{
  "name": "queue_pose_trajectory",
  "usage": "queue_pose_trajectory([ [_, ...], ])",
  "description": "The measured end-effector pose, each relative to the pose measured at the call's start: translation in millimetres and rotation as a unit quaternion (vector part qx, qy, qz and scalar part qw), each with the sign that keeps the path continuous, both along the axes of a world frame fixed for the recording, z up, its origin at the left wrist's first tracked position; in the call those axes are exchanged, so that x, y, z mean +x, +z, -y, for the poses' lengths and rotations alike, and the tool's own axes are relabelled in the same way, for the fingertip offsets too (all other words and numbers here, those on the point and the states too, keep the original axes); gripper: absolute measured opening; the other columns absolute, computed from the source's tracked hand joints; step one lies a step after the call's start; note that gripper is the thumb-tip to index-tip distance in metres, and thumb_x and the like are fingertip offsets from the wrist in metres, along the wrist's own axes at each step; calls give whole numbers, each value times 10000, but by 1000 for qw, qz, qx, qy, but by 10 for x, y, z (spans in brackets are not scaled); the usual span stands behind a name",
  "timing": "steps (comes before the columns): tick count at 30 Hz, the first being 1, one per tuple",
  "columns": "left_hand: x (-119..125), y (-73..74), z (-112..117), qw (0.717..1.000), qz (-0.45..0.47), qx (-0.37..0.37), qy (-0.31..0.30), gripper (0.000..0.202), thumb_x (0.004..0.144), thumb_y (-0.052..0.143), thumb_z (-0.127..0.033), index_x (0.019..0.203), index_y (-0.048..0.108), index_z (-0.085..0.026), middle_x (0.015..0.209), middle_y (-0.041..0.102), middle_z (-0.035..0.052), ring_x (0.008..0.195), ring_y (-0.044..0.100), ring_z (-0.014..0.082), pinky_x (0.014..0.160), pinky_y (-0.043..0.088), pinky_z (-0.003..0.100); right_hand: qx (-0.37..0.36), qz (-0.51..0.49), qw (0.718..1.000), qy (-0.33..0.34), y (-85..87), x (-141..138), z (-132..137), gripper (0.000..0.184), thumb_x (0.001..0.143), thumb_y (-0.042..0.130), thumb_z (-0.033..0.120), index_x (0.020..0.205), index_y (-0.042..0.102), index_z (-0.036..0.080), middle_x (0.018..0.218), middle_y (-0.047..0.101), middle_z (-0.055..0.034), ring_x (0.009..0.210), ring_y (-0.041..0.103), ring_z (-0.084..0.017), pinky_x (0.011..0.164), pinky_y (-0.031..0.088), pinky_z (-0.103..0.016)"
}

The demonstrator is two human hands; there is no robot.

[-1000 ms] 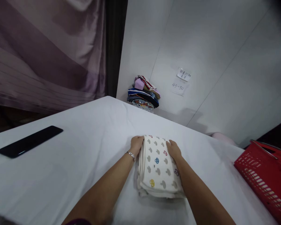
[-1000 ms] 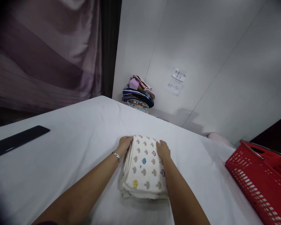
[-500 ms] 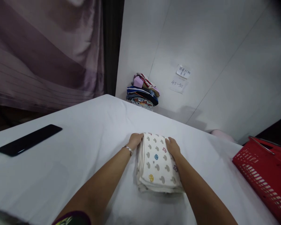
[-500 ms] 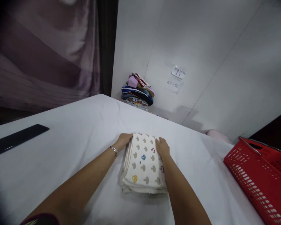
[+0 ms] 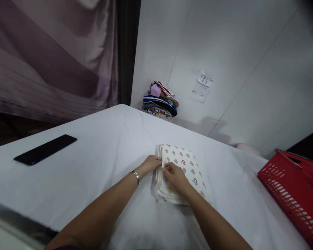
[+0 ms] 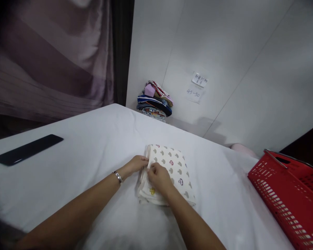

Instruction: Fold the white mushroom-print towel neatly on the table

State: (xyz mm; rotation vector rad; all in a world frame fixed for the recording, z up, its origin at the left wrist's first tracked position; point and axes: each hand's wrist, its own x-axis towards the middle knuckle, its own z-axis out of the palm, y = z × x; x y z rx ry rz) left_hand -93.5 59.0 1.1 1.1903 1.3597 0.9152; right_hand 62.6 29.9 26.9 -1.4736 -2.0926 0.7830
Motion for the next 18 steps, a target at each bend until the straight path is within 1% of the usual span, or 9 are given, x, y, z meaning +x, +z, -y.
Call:
queue_pose_trajectory([
  [2,13,-33,75,1000,-10,2,-8,86,580,549,-201,546,602,-143,456,475,-45,466,391,79,455,269,196,-11,32,999,-7,-4,-57,120,248,789,531,365,970,586,205,664,613,7,582,529,-132,533,323,-228],
  [4,21,-50,142,999,-27,6,-21,85,572,549,-203,540,600,-142,468,486,-40,484,410,86,464,275,199,-12,58,998,-17,-1,-70,162,275,783,544,363,1003,572,201,671,617,-1,592,531,-138,535,306,-232],
  [7,31,-45,212,998,-51,4,-36,82,569,531,-188,512,571,-145,447,444,-49,467,378,78,456,258,202,-18,78,997,-21,7,-70,155,302,773,556,354,1028,564,192,707,632,-17,639,549,-153,549,302,-236],
  [10,27,-20,238,997,-70,-10,-13,94,569,546,-198,490,525,-151,422,396,-61,442,337,69,436,227,205,-13,105,994,-22,8,-89,145,302,755,557,298,1034,568,183,736,638,-27,679,556,-166,567,305,-240],
  [12,6,-8,242,998,-57,-22,1,112,577,559,-228,506,505,-160,409,370,-69,419,309,64,420,204,207,-11,114,993,-19,8,-105,152,295,744,539,239,1033,570,185,748,639,-26,675,553,-162,570,307,-239],
  [15,-39,-10,246,999,-7,-42,-6,120,593,541,-237,521,467,-175,386,322,-84,384,256,57,402,162,213,-5,102,995,-14,4,-119,168,293,729,514,175,1015,575,197,763,637,-21,664,547,-149,572,309,-232],
  [16,-50,-19,248,999,6,-46,-11,122,594,534,-230,517,454,-178,380,308,-86,378,243,56,400,152,215,-4,96,995,-14,-1,-122,171,288,733,512,176,1013,575,199,767,636,-21,663,545,-147,571,308,-231],
  [18,-55,-46,249,999,16,-45,-14,130,594,531,-222,508,445,-178,374,302,-87,377,240,56,402,151,215,-8,87,996,-18,-16,-128,169,272,753,528,229,1019,571,197,757,632,-22,662,543,-149,565,305,-230],
])
